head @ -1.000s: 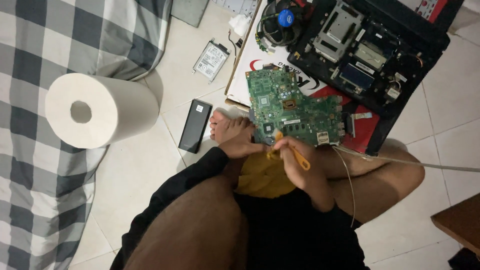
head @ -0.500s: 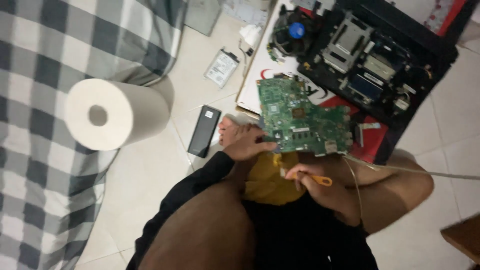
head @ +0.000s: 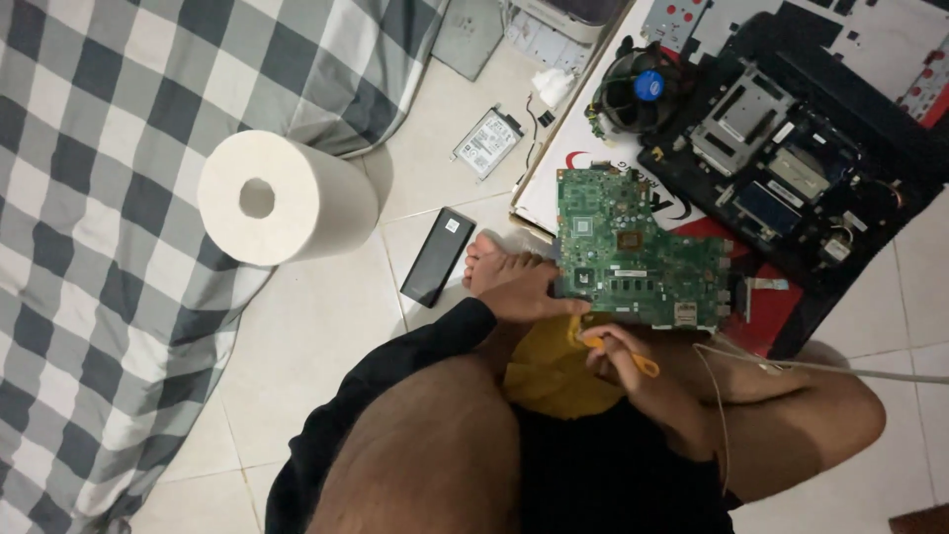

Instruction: A person sitting on the floor is cleaning a computer motherboard using a small tool and a cloth.

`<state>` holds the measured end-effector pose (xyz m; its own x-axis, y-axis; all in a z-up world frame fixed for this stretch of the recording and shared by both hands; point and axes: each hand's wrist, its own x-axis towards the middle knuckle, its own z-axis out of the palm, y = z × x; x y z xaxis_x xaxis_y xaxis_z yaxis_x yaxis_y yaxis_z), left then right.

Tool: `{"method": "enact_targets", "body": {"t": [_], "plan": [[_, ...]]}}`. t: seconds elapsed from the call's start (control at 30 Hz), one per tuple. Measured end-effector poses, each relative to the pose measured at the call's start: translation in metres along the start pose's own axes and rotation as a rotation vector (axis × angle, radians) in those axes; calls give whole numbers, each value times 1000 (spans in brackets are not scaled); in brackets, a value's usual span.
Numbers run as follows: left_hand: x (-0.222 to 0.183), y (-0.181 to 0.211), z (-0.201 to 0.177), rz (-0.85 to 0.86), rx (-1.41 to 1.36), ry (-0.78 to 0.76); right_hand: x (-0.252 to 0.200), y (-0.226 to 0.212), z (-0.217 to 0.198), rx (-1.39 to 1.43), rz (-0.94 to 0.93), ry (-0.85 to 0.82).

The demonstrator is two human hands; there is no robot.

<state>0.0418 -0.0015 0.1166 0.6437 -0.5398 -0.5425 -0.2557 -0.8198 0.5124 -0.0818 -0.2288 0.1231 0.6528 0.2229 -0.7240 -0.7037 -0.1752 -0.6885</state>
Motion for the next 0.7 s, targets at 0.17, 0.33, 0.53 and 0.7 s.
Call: {"method": "enact_targets", "body": {"t": [0.17,0.33,0.53,0.7], "plan": [[30,-35,78,83,-131,242,7,8,-5,-174,-8,-21],[33,-42,85,124,-52,281,3,4,-6,-196,-35,-2],[14,-20,40,84,-218,158,13,28,-9,-84,-143,102],[8,-12,21,43,-340,67,11,23,-6,-40,-183,133]]}}
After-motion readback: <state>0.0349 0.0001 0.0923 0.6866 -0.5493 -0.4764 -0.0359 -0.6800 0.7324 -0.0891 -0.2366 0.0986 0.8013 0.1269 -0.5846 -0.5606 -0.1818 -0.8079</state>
